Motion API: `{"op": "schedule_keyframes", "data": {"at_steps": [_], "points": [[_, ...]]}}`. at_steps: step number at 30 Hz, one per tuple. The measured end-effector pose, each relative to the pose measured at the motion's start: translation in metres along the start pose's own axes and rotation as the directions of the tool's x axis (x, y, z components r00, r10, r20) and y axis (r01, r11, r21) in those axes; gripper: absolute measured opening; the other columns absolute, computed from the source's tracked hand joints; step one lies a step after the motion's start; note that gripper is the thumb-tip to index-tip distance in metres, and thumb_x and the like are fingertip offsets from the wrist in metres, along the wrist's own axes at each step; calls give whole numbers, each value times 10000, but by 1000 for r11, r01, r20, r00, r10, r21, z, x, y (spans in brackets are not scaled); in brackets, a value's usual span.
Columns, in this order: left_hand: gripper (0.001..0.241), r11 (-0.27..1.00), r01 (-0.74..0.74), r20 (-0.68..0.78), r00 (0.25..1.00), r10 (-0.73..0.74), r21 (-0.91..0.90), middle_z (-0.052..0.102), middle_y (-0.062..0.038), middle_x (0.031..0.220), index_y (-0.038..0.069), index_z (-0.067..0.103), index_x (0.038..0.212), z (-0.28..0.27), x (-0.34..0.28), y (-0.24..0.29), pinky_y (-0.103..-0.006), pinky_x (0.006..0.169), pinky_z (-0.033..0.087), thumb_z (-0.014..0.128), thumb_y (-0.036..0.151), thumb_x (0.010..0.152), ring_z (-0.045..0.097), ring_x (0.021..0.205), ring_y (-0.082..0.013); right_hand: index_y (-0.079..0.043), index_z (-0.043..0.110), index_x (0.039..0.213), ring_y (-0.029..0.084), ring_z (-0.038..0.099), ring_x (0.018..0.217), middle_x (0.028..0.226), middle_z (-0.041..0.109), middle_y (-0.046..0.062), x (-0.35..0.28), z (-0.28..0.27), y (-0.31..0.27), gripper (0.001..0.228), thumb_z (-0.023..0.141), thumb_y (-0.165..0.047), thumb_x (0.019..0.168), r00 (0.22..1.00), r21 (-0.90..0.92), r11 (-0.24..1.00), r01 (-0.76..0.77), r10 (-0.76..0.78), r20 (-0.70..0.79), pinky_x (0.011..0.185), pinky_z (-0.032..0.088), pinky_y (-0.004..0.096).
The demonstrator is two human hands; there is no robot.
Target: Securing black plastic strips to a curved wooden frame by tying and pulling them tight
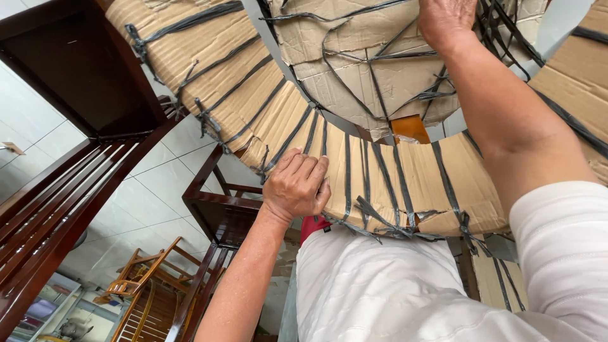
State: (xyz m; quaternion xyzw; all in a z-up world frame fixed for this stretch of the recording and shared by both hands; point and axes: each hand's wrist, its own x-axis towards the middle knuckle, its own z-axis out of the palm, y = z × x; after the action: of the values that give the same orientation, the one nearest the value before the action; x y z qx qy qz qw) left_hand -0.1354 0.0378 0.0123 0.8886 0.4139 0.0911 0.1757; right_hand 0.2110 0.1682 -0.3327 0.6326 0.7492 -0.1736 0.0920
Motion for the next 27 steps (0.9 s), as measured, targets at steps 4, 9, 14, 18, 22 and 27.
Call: {"op": "schedule_keyframes", "data": {"at_steps": [4, 9, 14, 18, 22, 27], "points": [[322, 1000, -21, -20, 1000, 22, 13, 665, -88, 820, 40, 719, 1037, 0, -3, 1, -392, 931, 541, 615, 233, 802, 624, 741, -264, -256, 714, 1032, 170, 635, 712, 856, 654, -44, -15, -84, -20, 148, 726, -188, 900, 988, -289, 954, 85, -118, -100, 492, 475, 324], [287, 999, -41, -59, 997, 40, -9, 645, -95, 784, 43, 720, 1006, 2, -7, 2, -407, 911, 543, 619, 229, 812, 609, 721, -276, -10, 713, 1136, 314, 649, 784, 846, 705, 150, -37, -156, -7, 211, 636, -193, 1208, 981, 587, 806, 76, -166, 101, 635, 463, 492], [292, 997, -63, -70, 996, 61, -34, 673, -108, 803, 39, 724, 1017, 1, -11, 5, -426, 915, 544, 608, 224, 824, 619, 723, -293, -80, 629, 1165, 93, 499, 685, 753, 460, -21, -82, -303, -43, 269, 433, -257, 1220, 910, 886, 274, -375, -76, 409, 632, 432, 233], [282, 998, -67, -80, 995, 65, -24, 672, -103, 790, 42, 706, 1008, 2, -17, 6, -399, 896, 542, 611, 233, 823, 628, 722, -281, -124, 632, 1135, 2, 419, 629, 724, 390, -75, -115, -338, -50, 227, 459, -270, 1151, 927, 923, -88, -375, -13, 376, 525, 301, 118], [249, 996, -72, -105, 992, 67, -44, 669, -106, 821, 64, 686, 1014, 13, -27, 6, -442, 896, 540, 623, 253, 864, 625, 743, -307, -139, 642, 1078, 39, 379, 604, 704, 371, -66, -158, -380, -72, 180, 507, -253, 1115, 965, 951, -187, -248, 38, 259, 536, 250, 170], [311, 911, 157, -84, 976, -203, -381, 716, -114, 996, 97, 699, 1143, 2, -18, 18, -426, 790, 543, 647, 291, 905, 672, 926, -303, -108, 665, 1137, 43, 486, 582, 710, 504, -52, -215, -426, -115, 170, 544, -225, 1159, 990, 984, 122, -133, 55, 127, 506, 430, 163]]}}
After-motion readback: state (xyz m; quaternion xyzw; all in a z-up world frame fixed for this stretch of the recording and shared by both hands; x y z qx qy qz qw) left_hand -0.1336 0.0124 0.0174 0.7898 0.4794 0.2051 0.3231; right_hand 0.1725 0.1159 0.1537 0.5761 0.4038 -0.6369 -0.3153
